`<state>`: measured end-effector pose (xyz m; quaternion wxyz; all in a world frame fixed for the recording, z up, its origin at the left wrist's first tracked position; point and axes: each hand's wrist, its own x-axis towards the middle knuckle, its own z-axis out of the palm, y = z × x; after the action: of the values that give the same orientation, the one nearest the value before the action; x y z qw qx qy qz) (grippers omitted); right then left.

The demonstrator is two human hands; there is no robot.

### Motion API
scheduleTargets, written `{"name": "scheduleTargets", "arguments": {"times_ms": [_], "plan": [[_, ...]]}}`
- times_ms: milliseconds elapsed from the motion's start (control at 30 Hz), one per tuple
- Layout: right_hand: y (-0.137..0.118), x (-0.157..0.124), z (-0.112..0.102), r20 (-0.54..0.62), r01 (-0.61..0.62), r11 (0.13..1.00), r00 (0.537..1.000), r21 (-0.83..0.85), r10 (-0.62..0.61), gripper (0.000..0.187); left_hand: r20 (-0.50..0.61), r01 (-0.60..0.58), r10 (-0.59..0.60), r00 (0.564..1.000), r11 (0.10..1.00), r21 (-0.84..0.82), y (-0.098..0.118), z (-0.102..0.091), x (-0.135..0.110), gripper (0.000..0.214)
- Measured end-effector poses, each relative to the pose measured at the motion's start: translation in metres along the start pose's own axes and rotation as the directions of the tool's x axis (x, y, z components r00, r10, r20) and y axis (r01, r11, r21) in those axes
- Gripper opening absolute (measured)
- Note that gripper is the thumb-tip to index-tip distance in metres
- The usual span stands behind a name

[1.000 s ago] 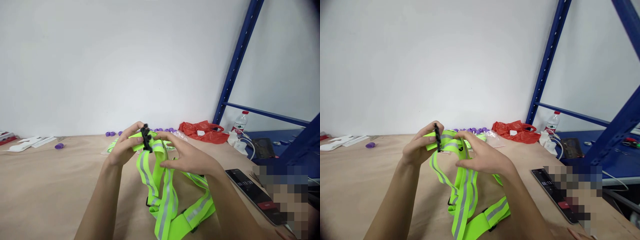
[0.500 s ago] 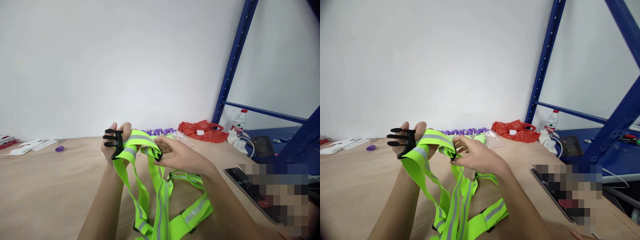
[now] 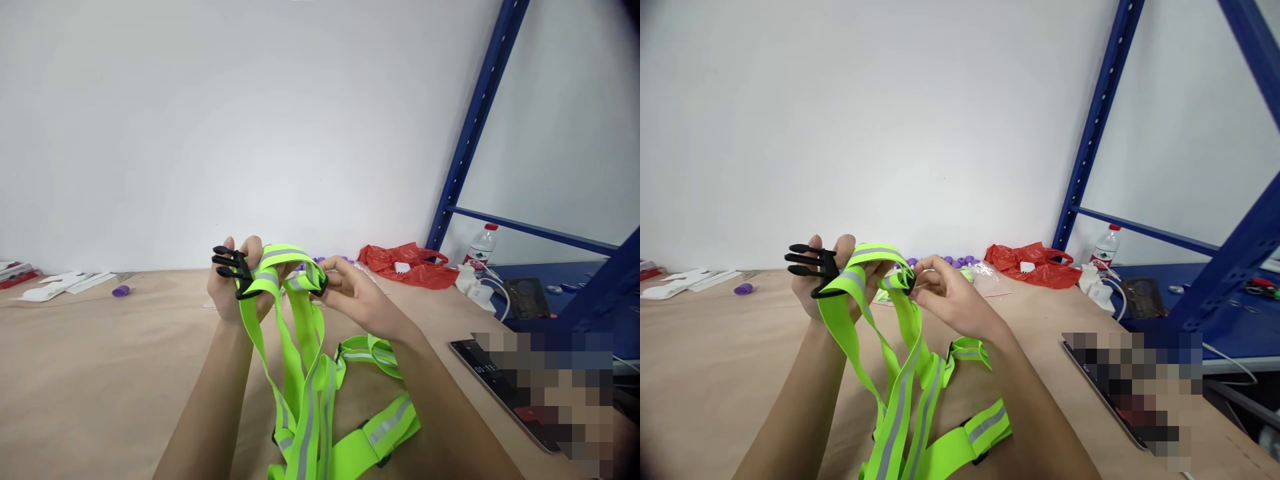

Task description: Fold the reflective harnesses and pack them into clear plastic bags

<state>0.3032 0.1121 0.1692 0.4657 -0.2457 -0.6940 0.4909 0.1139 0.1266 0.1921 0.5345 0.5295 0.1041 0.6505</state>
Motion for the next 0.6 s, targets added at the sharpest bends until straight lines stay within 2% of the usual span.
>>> {"name": "scheduleTargets", "arguments": {"times_ms": [100, 200, 300, 400, 500, 600], "plan": [[0.005, 0.004, 0.006, -0.011, 0.049, 0.997, 0.999, -0.064, -0.049, 0.026, 0.006, 0.033, -0.033, 0.999, 0.999, -0.02, -0.002, 0.005, -0.001, 0.052], [0.012, 0.008, 0.003, -0.039, 0.072, 0.997, 0.997, 0.029, -0.071, 0.02, 0.011, 0.016, -0.016, 1.0, 0.999, -0.035, -0.001, 0.004, 0.0, 0.052], [0.015, 0.009, -0.006, -0.056, 0.023, 0.989, 0.998, 0.143, -0.015, 0.026, -0.013, -0.03, 0.029, 0.999, 0.997, -0.067, 0.004, -0.005, 0.001, 0.051], [0.011, 0.006, -0.011, -0.043, -0.047, 0.99, 0.998, 0.13, 0.053, 0.031, -0.062, -0.076, 0.071, 0.996, 0.993, -0.095, 0.009, -0.015, 0.003, 0.05], [0.003, 0.002, -0.01, -0.08, -0.032, 0.996, 0.996, -0.086, 0.025, 0.039, -0.105, -0.097, 0.085, 0.991, 0.989, -0.111, 0.011, -0.021, 0.004, 0.049], [-0.002, -0.002, -0.004, -0.097, 0.01, 0.899, 0.994, -0.437, -0.058, 0.058, -0.144, -0.088, 0.069, 0.987, 0.988, -0.126, 0.01, -0.021, 0.004, 0.048]]}}
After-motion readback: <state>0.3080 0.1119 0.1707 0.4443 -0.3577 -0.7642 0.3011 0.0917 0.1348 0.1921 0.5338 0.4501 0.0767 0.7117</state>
